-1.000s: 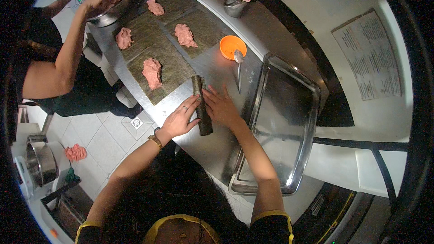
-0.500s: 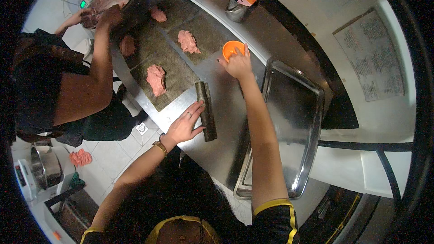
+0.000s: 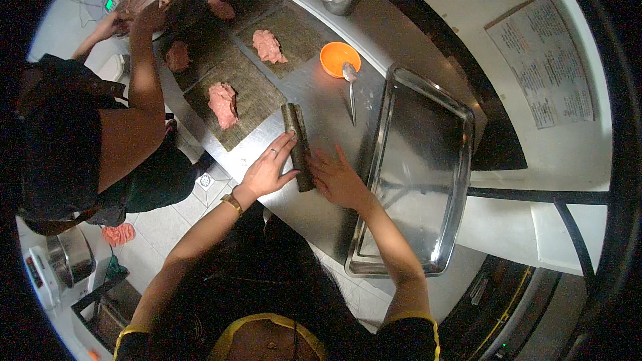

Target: The person spreads a pink paste onto nori sheets laid on a stainless steel counter, then rolls the sheets into tight cylinders using both hands. The finished rolls are placed into a metal tray. A coworker is visible in the background performing similar actions.

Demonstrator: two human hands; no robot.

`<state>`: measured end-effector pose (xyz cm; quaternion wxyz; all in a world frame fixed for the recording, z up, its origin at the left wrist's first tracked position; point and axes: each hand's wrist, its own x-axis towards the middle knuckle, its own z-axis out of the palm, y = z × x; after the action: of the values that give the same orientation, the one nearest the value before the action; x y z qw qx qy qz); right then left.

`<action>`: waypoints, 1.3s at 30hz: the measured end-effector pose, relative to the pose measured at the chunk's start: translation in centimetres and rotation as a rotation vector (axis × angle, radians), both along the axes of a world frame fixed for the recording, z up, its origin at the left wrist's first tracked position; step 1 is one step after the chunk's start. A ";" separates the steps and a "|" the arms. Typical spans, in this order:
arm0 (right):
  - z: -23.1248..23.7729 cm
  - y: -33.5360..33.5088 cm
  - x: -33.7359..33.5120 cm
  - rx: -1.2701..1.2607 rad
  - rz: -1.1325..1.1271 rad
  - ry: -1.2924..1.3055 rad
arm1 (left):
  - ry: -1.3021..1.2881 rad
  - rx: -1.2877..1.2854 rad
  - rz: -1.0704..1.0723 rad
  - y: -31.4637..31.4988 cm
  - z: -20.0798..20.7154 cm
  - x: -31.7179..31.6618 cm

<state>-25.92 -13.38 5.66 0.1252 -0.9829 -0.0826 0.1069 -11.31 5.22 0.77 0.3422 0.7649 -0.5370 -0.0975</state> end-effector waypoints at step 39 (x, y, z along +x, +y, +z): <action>0.5 1.3 -3.7 -0.065 -0.077 -0.080 | 0.035 -0.039 -0.015 -0.3 -0.2 -0.2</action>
<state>-29.62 -12.11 6.13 0.0940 -0.9923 -0.0462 0.0654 -11.50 4.95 0.61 0.3656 0.7522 -0.5384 -0.1031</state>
